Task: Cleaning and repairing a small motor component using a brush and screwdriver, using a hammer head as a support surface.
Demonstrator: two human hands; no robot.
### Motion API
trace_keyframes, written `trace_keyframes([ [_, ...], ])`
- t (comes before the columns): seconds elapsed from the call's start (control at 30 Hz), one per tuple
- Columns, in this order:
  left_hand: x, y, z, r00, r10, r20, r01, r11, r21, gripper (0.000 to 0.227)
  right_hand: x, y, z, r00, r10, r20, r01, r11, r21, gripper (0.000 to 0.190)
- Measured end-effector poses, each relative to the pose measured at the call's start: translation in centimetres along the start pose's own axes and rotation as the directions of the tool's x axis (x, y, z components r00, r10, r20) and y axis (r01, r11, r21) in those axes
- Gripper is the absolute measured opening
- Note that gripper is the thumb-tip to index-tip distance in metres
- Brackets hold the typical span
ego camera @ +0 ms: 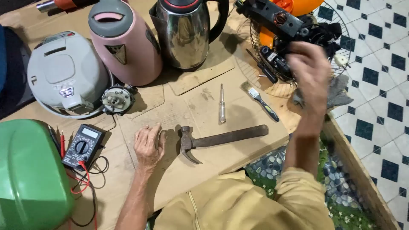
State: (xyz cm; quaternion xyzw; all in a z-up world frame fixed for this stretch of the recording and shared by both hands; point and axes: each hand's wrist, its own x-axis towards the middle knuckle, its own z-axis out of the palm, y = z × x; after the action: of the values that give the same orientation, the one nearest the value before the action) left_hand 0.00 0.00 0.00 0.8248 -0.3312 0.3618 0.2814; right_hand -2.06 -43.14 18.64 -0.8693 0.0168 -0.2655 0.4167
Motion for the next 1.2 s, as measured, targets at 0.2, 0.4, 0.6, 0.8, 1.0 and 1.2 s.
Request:
trace_keyframes([
  [0.2,0.3,0.2,-0.3,1.000,-0.014,0.005,0.014,1.000,-0.017,0.023,-5.8,9.1,-3.3,0.870,0.166,-0.463,-0.246,0.962,-0.119,0.019],
  [0.4,-0.1,-0.3,0.0,1.000,0.001,-0.018,-0.001,1.000,0.018,0.022,-7.0,18.5,-0.7,0.890,-0.001,-0.456,-0.226,0.868,-0.442,0.015],
  [0.6,0.1,-0.2,-0.2,1.000,0.011,-0.012,-0.011,1.000,0.027,0.022,-2.6,21.2,-1.0,0.907,0.267,-0.326,-0.421,0.616,-0.666,0.046],
  [0.8,0.6,-0.2,-0.3,0.998,-0.009,-0.059,0.007,1.000,-0.030,0.017,-1.6,23.8,-1.9,0.937,0.188,-0.294,-0.337,0.703,-0.626,0.052],
  [1.0,1.0,-0.1,-0.8,0.999,-0.007,-0.043,0.006,1.000,-0.030,0.015,-2.1,25.3,-1.2,0.936,0.074,-0.344,-0.297,0.693,-0.657,0.049],
  [1.2,1.1,-0.1,-1.1,1.000,-0.003,-0.019,0.003,1.000,0.016,0.010,-2.7,25.9,-1.2,0.898,-0.075,-0.434,-0.217,0.782,-0.584,0.041],
])
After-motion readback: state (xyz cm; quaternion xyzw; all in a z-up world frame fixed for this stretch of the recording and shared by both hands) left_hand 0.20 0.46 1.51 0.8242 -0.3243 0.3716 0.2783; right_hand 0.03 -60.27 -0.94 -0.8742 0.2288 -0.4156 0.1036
